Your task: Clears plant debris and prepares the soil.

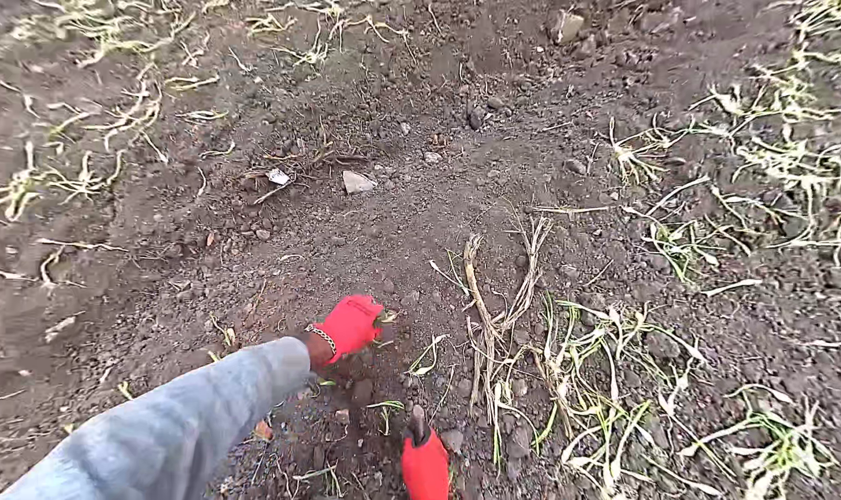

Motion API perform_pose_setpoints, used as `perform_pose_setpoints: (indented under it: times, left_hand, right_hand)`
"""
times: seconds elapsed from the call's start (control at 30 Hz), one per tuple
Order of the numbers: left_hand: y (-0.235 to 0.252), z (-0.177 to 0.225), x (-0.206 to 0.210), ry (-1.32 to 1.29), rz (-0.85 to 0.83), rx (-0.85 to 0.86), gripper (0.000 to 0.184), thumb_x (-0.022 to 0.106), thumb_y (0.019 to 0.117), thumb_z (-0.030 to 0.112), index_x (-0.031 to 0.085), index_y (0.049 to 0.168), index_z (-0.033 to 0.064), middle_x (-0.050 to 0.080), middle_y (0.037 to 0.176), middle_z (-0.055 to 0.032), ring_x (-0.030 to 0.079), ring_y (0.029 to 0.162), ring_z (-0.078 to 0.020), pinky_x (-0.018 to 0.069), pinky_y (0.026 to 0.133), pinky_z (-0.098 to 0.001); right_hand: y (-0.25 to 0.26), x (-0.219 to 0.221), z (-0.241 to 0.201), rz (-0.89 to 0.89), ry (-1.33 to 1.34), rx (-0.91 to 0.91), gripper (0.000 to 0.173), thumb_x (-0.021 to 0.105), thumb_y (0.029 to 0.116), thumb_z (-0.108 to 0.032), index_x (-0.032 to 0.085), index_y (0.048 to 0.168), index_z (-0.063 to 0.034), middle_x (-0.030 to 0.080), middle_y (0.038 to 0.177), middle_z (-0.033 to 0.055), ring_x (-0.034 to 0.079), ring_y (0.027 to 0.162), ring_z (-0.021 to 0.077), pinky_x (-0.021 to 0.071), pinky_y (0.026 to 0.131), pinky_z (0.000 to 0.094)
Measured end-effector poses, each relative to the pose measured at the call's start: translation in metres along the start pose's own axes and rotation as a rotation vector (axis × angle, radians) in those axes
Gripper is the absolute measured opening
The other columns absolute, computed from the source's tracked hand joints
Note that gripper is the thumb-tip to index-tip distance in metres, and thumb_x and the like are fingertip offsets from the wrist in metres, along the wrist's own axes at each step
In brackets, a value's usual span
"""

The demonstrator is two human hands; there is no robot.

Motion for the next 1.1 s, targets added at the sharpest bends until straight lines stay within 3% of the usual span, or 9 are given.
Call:
perform_pose_setpoints:
  times: [0.27,0.37,0.57,0.67,0.77,0.83,0.9,0.97,1.1]
  left_hand:
    - [-0.036,-0.053,-0.084,-0.149,0.098,-0.189,0.046,0.056,0.1019,0.053,0.072,0.105,0.0103,0.073,0.103,-0.0148,0.069,0.106,-0.0345,0.0533,0.09,-0.0609]
    - [-0.035,-0.104,-0.063,-0.484,0.145,-0.251,0.04,0.07,0.0977,0.044,0.072,0.102,0.005,0.071,0.094,-0.0156,0.069,0.092,-0.0308,0.0557,0.085,-0.0563]
    - [-0.05,-0.2,0.07,-1.196,0.112,-0.338,0.021,0.076,0.0933,0.022,0.072,0.106,0.0068,0.074,0.086,-0.0085,0.072,0.073,-0.0199,0.0631,0.07,-0.0389]
    - [-0.101,-0.215,0.101,-1.265,0.213,-0.346,0.016,0.071,0.0959,0.017,0.071,0.11,0.01,0.073,0.088,-0.0061,0.069,0.072,-0.0175,0.0588,0.063,-0.0357]
    - [-0.125,-0.239,0.107,-1.292,0.237,-0.421,0.016,0.07,0.099,0.019,0.071,0.113,0.01,0.074,0.095,-0.0036,0.068,0.08,-0.0138,0.0579,0.072,-0.0342]
    - [-0.134,-0.262,0.099,-1.304,0.289,-0.472,0.013,0.067,0.0994,0.014,0.072,0.109,0.0064,0.075,0.091,-0.0053,0.071,0.079,-0.0154,0.0616,0.074,-0.0357]
    - [-0.136,-0.293,0.079,-1.208,0.392,-0.533,0.011,0.067,0.0989,0.013,0.072,0.106,0.0061,0.074,0.086,-0.0062,0.07,0.072,-0.0166,0.0617,0.068,-0.0373]
    - [-0.13,-0.318,0.041,-0.935,0.511,-0.546,0.012,0.069,0.097,0.017,0.074,0.103,0.0082,0.072,0.086,-0.0059,0.07,0.075,-0.017,0.0605,0.072,-0.0421]
    - [-0.057,-0.307,0.02,-0.559,0.312,-0.527,0.028,0.07,0.0925,0.021,0.069,0.119,0.0106,0.074,0.105,-0.0141,0.071,0.102,-0.0328,0.0565,0.088,-0.0603]
  right_hand:
    - [0.002,0.002,0.003,0.07,0.047,-0.062,0.047,0.066,0.0965,-0.031,0.063,0.132,-0.0002,0.071,0.114,0.0241,0.068,0.11,0.0399,0.0507,0.096,0.0626]
    - [0.006,0.001,0.004,0.061,0.071,-0.131,0.047,0.067,0.0958,-0.026,0.063,0.13,0.0058,0.07,0.114,0.0281,0.067,0.11,0.0427,0.0488,0.099,0.0645]
    - [0.016,-0.009,-0.007,-0.07,0.091,-0.209,0.041,0.065,0.0981,-0.03,0.066,0.126,0.0004,0.072,0.113,0.0148,0.07,0.106,0.0227,0.0556,0.098,0.0474]
    - [0.004,-0.053,-0.115,-0.191,0.037,-0.384,0.037,0.064,0.0999,-0.026,0.065,0.123,0.0032,0.072,0.111,0.0149,0.07,0.102,0.0209,0.0574,0.094,0.0452]
    - [-0.034,-0.106,-0.294,-0.233,0.177,-0.862,0.022,0.057,0.1033,-0.014,0.066,0.118,0.0004,0.074,0.107,0.0072,0.072,0.096,0.0132,0.0612,0.089,0.0374]
    - [-0.044,-0.112,-0.395,-0.202,0.353,-1.001,0.011,0.057,0.1035,-0.021,0.066,0.106,-0.0149,0.066,0.076,-0.0079,0.059,0.059,0.0022,0.0532,0.052,0.0241]
    - [-0.034,-0.078,-0.458,-0.19,0.354,-0.973,0.015,0.057,0.1053,-0.032,0.059,0.108,-0.0176,0.059,0.068,-0.0074,0.052,0.046,0.0047,0.0454,0.039,0.0242]
    - [0.002,-0.003,-0.479,-0.094,0.083,-0.935,0.023,0.061,0.101,-0.038,0.066,0.103,-0.0151,0.062,0.072,-0.0037,0.06,0.055,0.0105,0.0526,0.048,0.0347]
    - [0.084,0.14,-0.39,-0.273,-0.328,-0.69,0.033,0.062,0.1001,-0.037,0.066,0.103,-0.0048,0.065,0.083,0.0186,0.066,0.076,0.0371,0.0522,0.065,0.0627]
Point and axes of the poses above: each hand's wrist, its own y-axis towards the middle knuckle, its own x-axis out of the palm, z = x × y, the point moved 8 cm from there along y, towards the middle knuckle
